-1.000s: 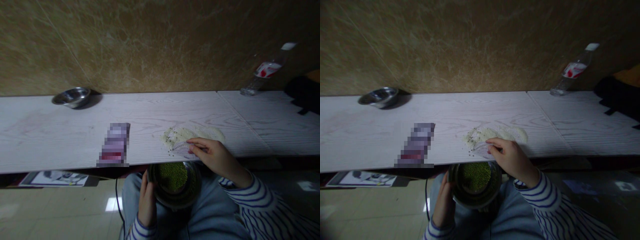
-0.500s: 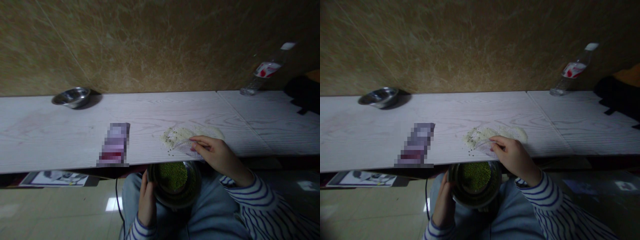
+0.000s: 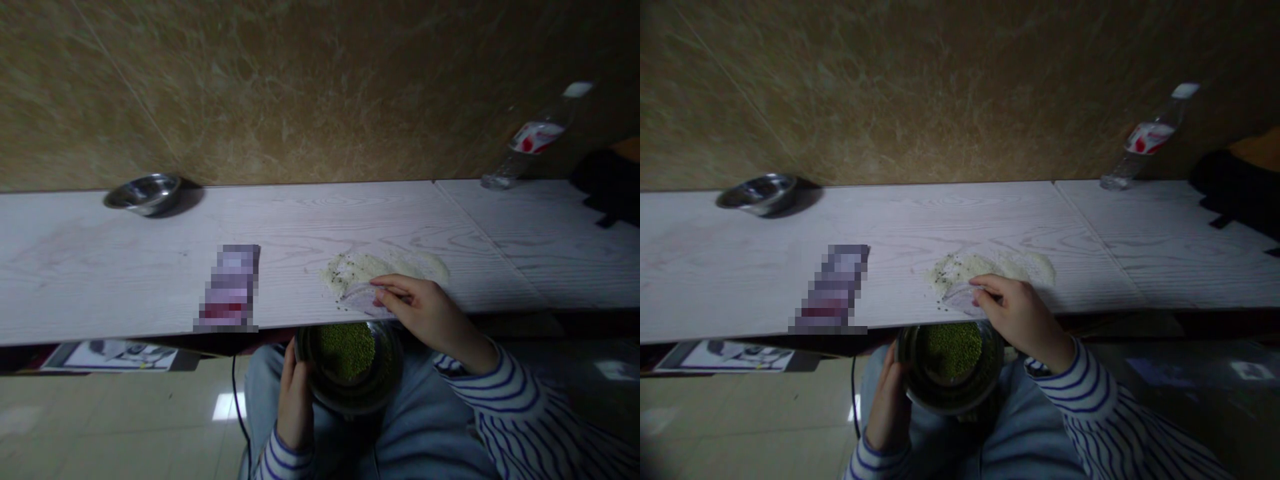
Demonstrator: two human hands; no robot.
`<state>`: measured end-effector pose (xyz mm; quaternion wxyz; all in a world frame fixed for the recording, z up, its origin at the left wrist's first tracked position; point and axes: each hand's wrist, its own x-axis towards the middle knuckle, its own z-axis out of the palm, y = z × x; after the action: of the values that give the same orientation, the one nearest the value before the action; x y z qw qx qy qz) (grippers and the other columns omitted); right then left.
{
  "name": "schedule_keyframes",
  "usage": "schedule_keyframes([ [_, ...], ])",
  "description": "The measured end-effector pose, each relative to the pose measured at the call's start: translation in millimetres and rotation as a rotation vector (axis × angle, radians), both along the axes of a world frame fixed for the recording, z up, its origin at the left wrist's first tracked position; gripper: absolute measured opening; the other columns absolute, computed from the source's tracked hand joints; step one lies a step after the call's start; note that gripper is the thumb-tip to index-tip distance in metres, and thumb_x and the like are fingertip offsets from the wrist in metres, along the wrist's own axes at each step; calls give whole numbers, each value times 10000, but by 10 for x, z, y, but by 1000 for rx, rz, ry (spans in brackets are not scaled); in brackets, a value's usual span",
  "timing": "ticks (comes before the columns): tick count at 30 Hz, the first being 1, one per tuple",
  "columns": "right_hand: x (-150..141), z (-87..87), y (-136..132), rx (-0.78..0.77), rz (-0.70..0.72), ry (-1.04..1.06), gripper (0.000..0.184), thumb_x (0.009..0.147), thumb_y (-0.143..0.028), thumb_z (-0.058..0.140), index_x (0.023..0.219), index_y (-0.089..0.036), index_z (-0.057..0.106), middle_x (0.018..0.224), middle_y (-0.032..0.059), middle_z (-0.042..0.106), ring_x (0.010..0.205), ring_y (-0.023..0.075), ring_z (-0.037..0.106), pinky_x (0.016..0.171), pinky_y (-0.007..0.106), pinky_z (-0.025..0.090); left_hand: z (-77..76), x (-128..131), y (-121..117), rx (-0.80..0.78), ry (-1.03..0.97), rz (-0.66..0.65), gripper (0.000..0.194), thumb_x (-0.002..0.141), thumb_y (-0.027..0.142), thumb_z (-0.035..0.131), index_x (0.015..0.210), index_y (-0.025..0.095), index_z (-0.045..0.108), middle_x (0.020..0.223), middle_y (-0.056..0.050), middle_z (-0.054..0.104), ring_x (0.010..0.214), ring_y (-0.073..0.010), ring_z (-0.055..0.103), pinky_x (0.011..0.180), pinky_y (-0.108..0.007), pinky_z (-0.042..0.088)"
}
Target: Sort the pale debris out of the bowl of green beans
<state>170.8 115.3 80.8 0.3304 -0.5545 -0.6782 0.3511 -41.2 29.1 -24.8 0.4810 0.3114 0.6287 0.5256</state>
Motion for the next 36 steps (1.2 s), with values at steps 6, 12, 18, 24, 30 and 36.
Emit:
schedule_keyframes([
  [6,78,-35,22,50,-53,-44,254,889,-279,574,1077,-190,719,884,72,795,798,211,763,717,312,619,-16,-12,-4,-11,-14,0,497,840,266,489,1313,145,583,1414,-136,581,1362,-266,468,1147,-390,320],
  [12,95,-25,28,55,-56,-40,249,899,-271,570,1082,-189,716,861,69,795,794,208,765,698,302,623,84,-20,-2,11,28,7,263,771,223,533,942,190,730,1307,-115,657,1320,-298,506,1129,-411,345],
  [18,22,-17,13,31,-28,-11,242,896,-268,578,1080,-196,718,875,65,797,801,206,765,700,299,623,64,-17,-4,16,-52,31,392,817,266,522,1166,174,676,1339,-115,636,1326,-281,500,1130,-406,345],
  [24,44,-41,35,54,-25,-21,248,906,-286,573,1083,-195,721,881,68,792,798,211,761,701,309,622,26,-24,-18,15,-64,33,462,863,304,510,1287,147,607,1401,-130,590,1346,-287,479,1145,-406,325],
  [30,25,-37,61,51,-6,-16,238,905,-268,577,1080,-198,721,897,64,794,815,204,762,708,297,623,39,-29,-11,-18,-66,41,498,854,296,513,1318,129,583,1422,-133,575,1375,-286,446,1158,-400,300],
  [36,10,1,36,67,14,-6,236,901,-282,582,1070,-203,728,922,56,794,820,198,761,722,294,624,79,-39,-10,-18,-59,37,484,839,288,517,1294,158,615,1406,-114,592,1331,-283,499,1133,-385,344],
])
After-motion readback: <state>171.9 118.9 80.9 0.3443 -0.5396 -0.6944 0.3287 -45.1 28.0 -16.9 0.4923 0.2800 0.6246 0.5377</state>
